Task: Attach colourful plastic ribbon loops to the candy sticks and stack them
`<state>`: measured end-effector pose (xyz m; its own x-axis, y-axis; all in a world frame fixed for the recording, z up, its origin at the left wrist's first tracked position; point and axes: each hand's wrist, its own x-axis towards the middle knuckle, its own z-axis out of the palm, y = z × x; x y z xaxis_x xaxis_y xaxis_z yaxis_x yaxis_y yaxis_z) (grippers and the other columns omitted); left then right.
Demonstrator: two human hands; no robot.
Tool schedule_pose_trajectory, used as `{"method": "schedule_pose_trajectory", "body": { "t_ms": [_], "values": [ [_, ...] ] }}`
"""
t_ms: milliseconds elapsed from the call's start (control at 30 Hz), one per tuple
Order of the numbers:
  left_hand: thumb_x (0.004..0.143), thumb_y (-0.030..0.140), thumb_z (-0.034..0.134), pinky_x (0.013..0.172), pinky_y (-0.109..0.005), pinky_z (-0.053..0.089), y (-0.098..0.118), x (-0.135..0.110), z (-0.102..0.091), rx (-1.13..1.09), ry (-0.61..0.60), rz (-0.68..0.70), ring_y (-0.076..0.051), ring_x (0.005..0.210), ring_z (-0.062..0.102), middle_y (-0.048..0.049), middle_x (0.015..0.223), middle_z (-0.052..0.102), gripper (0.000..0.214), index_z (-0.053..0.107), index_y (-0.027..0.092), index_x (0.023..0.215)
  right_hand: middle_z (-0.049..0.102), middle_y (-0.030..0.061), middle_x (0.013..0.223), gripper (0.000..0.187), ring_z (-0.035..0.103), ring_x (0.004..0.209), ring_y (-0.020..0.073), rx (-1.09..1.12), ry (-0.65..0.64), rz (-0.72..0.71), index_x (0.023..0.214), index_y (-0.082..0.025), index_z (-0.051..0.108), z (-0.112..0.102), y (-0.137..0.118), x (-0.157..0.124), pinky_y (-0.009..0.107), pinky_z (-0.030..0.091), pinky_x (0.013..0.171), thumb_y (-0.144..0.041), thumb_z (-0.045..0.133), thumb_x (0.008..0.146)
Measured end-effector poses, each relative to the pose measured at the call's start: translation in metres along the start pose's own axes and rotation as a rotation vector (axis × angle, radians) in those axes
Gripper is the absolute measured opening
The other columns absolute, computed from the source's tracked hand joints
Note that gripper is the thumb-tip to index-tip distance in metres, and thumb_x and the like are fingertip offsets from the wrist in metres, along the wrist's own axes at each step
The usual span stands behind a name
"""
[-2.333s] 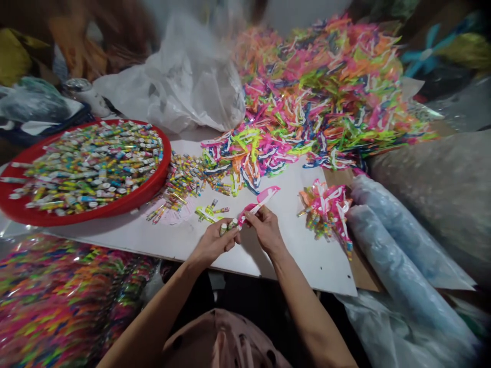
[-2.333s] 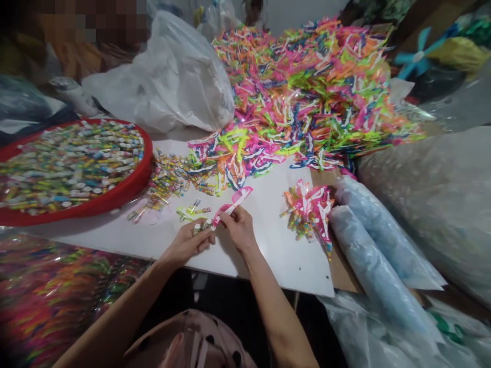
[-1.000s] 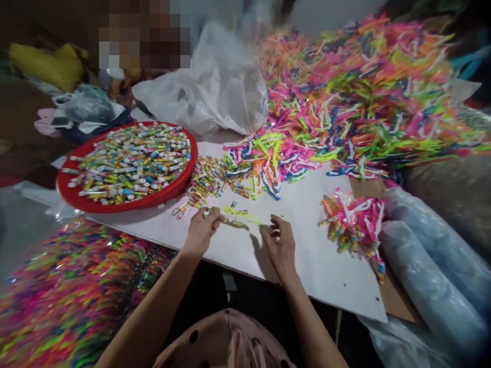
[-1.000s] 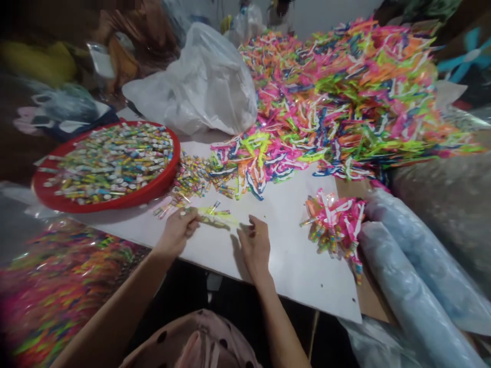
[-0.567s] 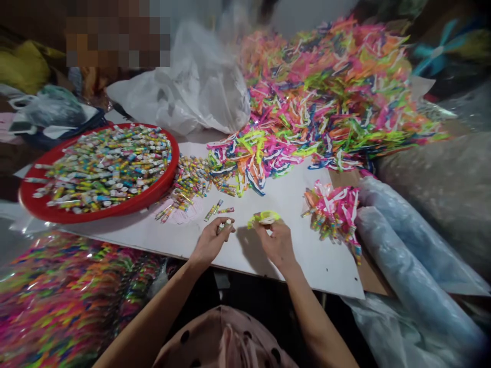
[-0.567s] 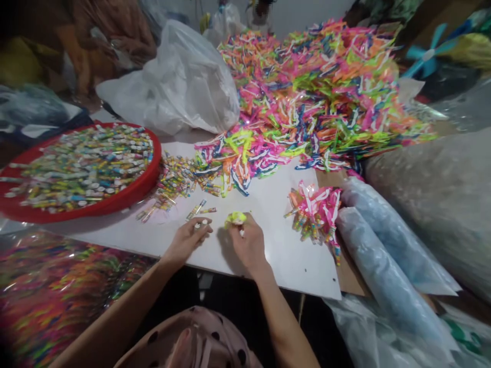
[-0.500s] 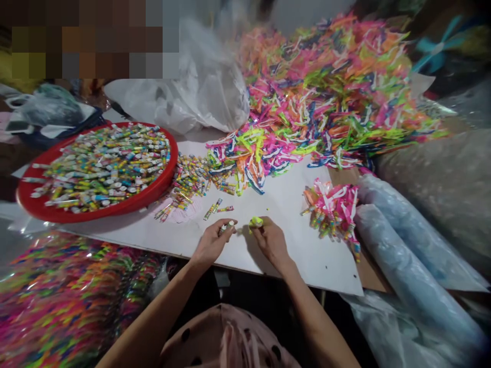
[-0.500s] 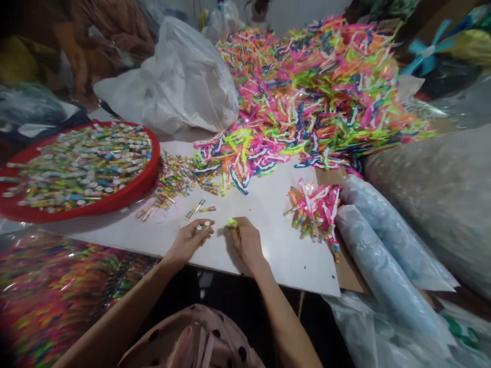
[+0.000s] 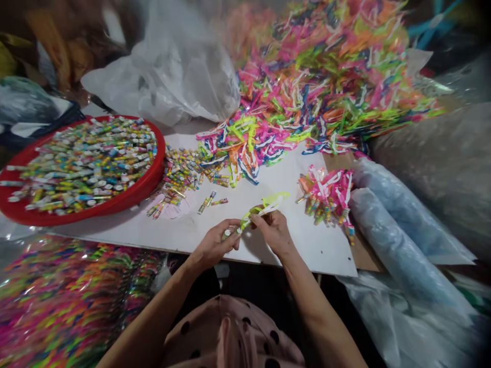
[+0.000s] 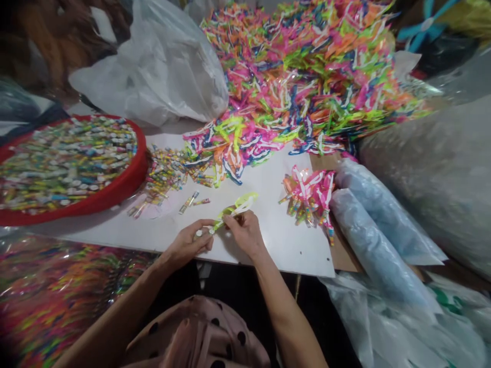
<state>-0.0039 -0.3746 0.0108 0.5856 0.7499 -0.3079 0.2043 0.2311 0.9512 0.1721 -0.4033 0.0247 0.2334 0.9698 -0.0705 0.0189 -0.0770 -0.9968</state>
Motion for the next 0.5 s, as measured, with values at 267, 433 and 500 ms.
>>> {"method": "schedule_pose_trajectory", "body": {
  "t_ms": [267,433,500],
  "values": [
    [0.082,0.045,0.056,0.052,-0.019,0.033,0.002,-0.006,0.003,-0.013,-0.013,0.021,-0.008,0.053,0.042,0.0031,0.06,0.053,0.031,0.059,0.018,0.095,0.059,-0.0011,0.058,0.025,0.053,0.055,0.0124,0.112,-0.08,0.049,0.074,-0.017,0.063,-0.001,0.001,-0.006,0.025,0.042,0.056,-0.041,0.065,0.076],
    [0.084,0.043,0.053,0.052,-0.02,0.033,-0.012,-0.005,0.012,0.034,0.014,0.055,-0.009,0.054,0.042,0.0034,0.06,0.05,0.029,0.061,0.017,0.093,0.059,-0.0007,0.058,0.033,0.054,0.054,0.0133,0.182,0.069,0.151,0.071,-0.017,0.059,0.018,0.022,-0.012,0.026,0.043,0.054,-0.048,0.071,0.069],
    [0.087,0.043,0.048,0.054,-0.022,0.036,-0.013,-0.002,0.013,0.112,-0.012,0.086,-0.01,0.054,0.046,0.0018,0.065,0.054,0.031,0.06,0.018,0.103,0.057,-0.0002,0.054,0.039,0.054,0.053,0.0142,0.082,0.096,0.172,0.064,-0.018,0.055,-0.001,0.023,-0.007,0.027,0.042,0.052,-0.053,0.071,0.067]
  ]
}}
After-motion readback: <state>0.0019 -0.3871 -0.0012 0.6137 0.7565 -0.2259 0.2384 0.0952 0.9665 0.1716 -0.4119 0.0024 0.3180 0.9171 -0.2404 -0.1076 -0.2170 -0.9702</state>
